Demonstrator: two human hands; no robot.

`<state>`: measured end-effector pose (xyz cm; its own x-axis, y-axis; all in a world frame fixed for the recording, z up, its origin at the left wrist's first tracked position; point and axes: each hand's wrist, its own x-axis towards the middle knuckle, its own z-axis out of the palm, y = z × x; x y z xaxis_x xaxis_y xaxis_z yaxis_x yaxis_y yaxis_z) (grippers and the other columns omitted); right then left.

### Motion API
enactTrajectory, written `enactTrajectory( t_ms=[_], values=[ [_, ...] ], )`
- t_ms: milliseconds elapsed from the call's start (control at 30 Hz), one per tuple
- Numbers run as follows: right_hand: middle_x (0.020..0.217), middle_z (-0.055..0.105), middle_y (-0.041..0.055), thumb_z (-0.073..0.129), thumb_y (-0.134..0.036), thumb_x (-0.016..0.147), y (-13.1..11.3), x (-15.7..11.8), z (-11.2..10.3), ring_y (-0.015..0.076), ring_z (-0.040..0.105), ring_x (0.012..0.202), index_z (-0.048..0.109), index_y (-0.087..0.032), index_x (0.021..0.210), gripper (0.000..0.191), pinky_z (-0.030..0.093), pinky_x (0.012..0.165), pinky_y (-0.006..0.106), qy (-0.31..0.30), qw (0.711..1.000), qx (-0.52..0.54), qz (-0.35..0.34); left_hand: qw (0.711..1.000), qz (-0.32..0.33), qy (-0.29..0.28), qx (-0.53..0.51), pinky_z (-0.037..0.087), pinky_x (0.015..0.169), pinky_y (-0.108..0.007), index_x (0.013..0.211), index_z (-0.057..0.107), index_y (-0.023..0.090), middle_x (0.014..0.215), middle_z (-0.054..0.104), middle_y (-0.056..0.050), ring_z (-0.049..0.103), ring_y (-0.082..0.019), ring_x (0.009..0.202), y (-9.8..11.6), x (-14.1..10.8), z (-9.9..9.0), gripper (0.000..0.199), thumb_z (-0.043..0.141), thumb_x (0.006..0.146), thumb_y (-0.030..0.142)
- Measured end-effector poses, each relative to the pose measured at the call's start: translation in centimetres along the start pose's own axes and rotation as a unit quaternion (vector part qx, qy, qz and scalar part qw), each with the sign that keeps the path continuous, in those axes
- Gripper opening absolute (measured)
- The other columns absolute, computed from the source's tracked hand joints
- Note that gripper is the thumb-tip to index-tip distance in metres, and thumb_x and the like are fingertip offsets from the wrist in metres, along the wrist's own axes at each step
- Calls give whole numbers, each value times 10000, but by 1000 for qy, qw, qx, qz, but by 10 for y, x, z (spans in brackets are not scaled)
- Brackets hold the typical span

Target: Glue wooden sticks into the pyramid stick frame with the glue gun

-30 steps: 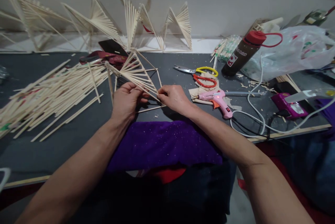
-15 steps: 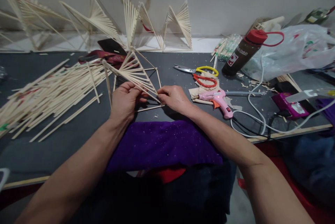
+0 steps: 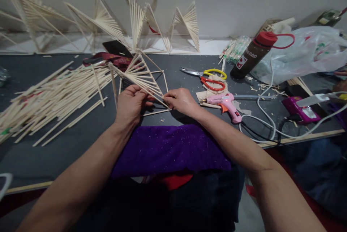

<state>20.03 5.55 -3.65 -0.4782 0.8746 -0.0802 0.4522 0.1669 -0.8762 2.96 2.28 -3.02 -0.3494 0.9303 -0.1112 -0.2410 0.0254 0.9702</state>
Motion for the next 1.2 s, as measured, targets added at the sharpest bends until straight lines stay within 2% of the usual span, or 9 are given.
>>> enactTrajectory(
  t_ms=[533, 733, 1200],
  values=[
    [650, 670, 17, 555, -239, 816, -5, -2, 2, 115, 587, 612, 751, -157, 835, 213, 437, 605, 245, 26, 999, -25, -11, 1000, 3, 0, 11, 482, 392, -146, 801, 569, 145, 653, 650, 6, 640, -101, 503, 0, 0, 0, 134, 701, 774, 154],
    [710, 690, 13, 574, -227, 769, -6, -6, 4, 117, 567, 632, 761, -161, 886, 230, 425, 605, 248, 38, 999, -31, -19, 1000, 9, -3, 6, 491, 390, -145, 797, 573, 145, 654, 648, 8, 635, -97, 503, 0, -1, -1, 139, 706, 758, 161],
    [673, 673, 13, 531, -237, 852, -10, -6, 4, 117, 597, 637, 738, -156, 800, 229, 412, 645, 250, 35, 995, -80, -40, 1000, 10, 0, 2, 494, 388, -150, 792, 582, 142, 661, 659, -1, 630, -98, 495, -1, -1, 0, 144, 719, 750, 159]
  ],
)
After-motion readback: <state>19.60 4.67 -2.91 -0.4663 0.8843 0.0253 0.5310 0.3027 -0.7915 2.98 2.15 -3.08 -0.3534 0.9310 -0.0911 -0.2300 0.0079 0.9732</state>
